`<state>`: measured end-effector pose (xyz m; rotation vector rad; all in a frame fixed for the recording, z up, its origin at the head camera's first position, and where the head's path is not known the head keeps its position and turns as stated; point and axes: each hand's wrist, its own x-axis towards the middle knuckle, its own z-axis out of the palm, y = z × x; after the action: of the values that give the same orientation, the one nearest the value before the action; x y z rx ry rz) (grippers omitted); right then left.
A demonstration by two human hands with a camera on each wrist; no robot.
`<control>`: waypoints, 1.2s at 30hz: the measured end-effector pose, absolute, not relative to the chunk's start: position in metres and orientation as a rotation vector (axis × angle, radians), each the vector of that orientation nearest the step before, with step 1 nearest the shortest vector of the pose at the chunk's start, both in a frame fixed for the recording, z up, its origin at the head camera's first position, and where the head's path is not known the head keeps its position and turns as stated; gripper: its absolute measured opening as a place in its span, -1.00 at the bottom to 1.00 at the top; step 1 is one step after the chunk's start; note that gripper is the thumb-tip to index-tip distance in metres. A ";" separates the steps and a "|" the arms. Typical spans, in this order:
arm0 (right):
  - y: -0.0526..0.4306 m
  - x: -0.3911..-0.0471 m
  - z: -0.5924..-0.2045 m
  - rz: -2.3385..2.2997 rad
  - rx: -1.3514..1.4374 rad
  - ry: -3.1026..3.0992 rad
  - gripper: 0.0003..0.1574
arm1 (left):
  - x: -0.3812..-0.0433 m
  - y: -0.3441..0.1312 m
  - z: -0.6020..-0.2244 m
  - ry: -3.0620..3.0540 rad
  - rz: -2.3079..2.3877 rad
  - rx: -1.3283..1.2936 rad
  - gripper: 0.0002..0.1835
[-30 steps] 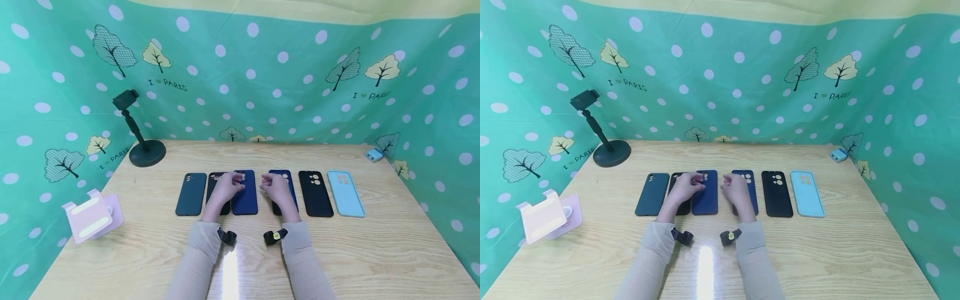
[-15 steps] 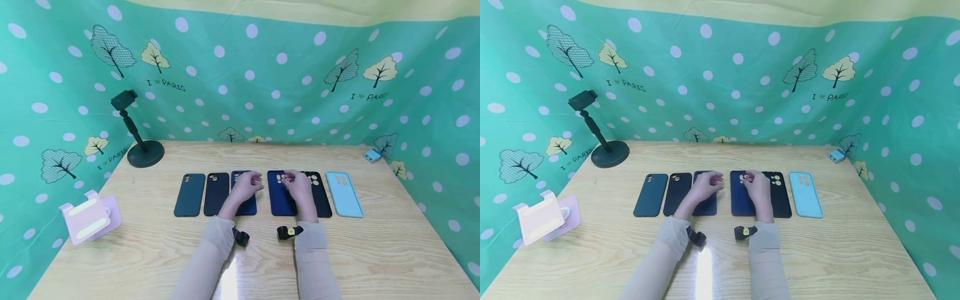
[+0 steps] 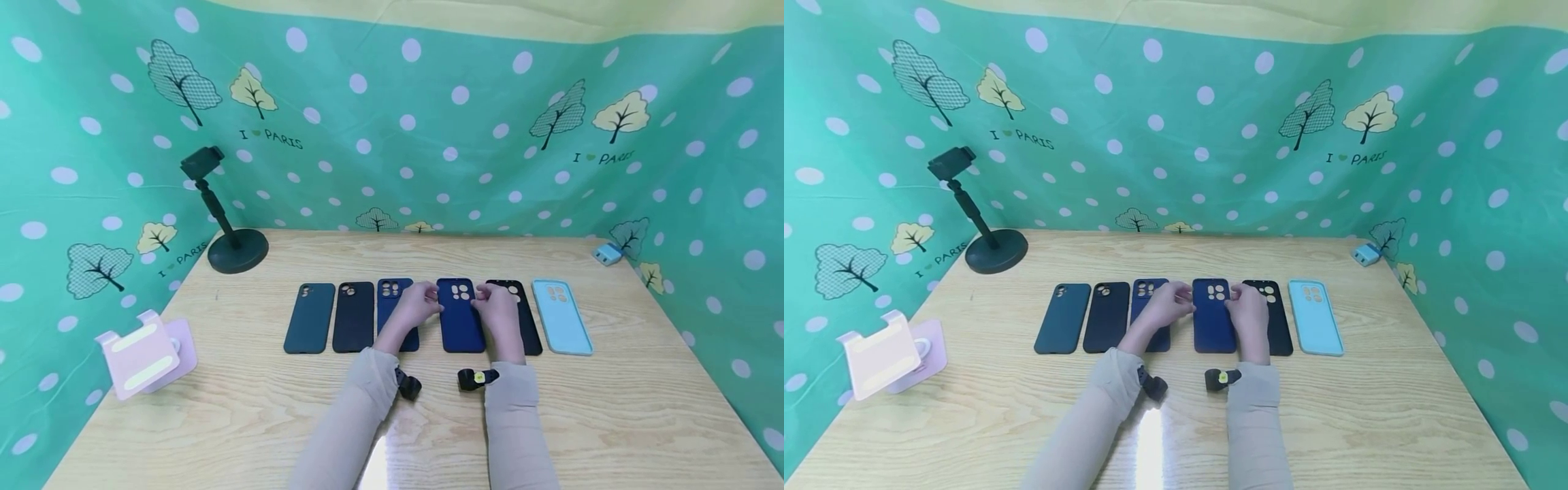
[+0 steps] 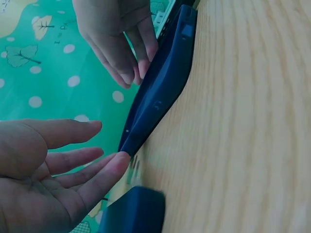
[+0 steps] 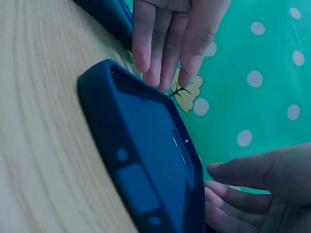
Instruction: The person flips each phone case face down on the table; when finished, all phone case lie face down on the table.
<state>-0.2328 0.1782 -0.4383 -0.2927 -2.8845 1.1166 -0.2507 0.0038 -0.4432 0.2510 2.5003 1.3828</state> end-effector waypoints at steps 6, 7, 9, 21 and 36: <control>0.179 -0.233 -0.444 1.124 -0.325 -2.915 -0.58 | -0.250 0.008 -0.447 2.497 1.388 0.213 -0.52; 0.179 -0.233 -0.445 1.117 -0.324 -2.913 -0.59 | -0.251 0.008 -0.447 2.496 1.391 0.209 -0.52; 0.179 -0.234 -0.446 1.095 -0.319 -2.912 -0.61 | -0.251 0.008 -0.448 2.494 1.396 0.203 -0.52; 0.178 -0.234 -0.448 0.985 -0.279 -2.918 -0.69 | -0.249 0.009 -0.456 2.490 1.465 0.179 -0.51; 0.176 -0.231 -0.443 1.044 -0.269 -2.928 -0.68 | -0.249 0.009 -0.458 2.486 1.518 0.137 -0.52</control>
<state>-0.2311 0.1762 -0.4435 -0.2689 -2.9275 1.0440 -0.2485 0.0089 -0.4581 0.1370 2.4864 1.5178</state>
